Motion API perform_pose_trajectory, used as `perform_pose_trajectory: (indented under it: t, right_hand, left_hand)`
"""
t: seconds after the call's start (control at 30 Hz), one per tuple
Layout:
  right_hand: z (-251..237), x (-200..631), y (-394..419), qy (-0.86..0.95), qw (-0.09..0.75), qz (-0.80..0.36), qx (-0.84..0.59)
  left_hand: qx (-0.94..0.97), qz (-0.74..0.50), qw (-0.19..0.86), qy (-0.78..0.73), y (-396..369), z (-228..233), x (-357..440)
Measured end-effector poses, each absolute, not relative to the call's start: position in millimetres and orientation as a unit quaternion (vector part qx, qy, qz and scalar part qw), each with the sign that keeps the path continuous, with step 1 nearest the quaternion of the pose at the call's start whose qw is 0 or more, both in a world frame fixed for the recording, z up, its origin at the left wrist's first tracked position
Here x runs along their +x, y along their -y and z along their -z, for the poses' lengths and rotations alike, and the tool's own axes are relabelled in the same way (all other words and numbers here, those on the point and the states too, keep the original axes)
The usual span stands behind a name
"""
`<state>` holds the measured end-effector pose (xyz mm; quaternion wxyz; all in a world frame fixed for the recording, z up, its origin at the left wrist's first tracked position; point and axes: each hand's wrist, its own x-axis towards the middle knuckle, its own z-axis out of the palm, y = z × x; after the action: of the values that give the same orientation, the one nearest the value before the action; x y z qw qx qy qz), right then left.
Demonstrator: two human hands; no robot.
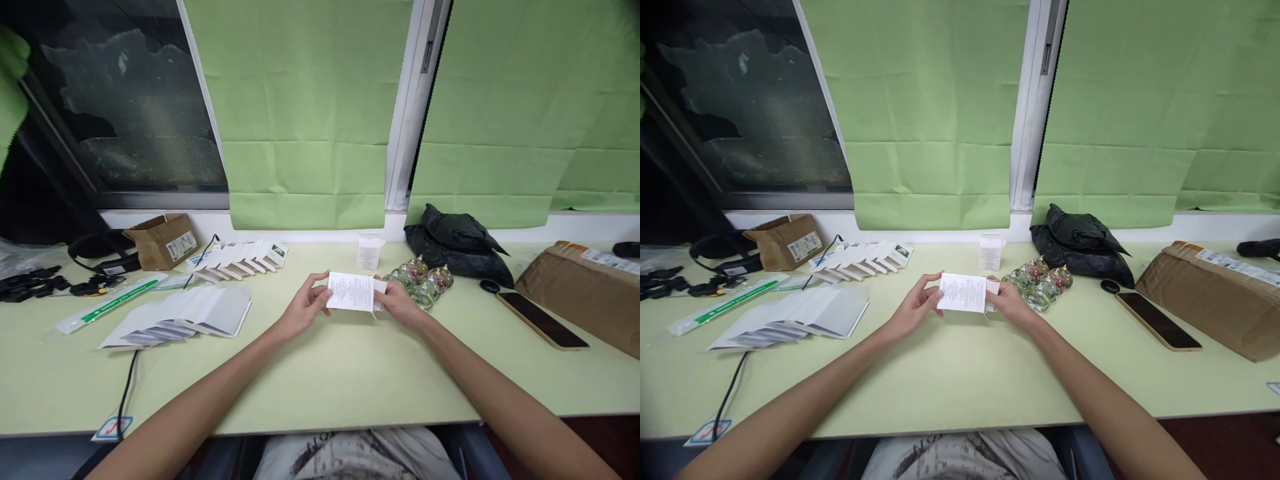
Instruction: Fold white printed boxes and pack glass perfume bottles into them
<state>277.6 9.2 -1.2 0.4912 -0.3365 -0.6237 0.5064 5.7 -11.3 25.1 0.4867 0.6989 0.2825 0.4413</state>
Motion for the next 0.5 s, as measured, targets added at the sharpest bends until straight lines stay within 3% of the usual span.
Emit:
perform_pose_trajectory:
  t: [0.3,0.5]
  right_hand:
    - [-10.3,273.6,1.3,0.567,0.451,-0.607,-0.326]
    - [-9.3,271.6,-4.7,0.543,0.528,-0.516,-0.4]
  left_hand:
    - [0.68,-0.464,0.492,-0.284,11.5,-22.2,6.2]
    - [0.654,-0.482,0.499,-0.302,11.7,-22.4,8.9]
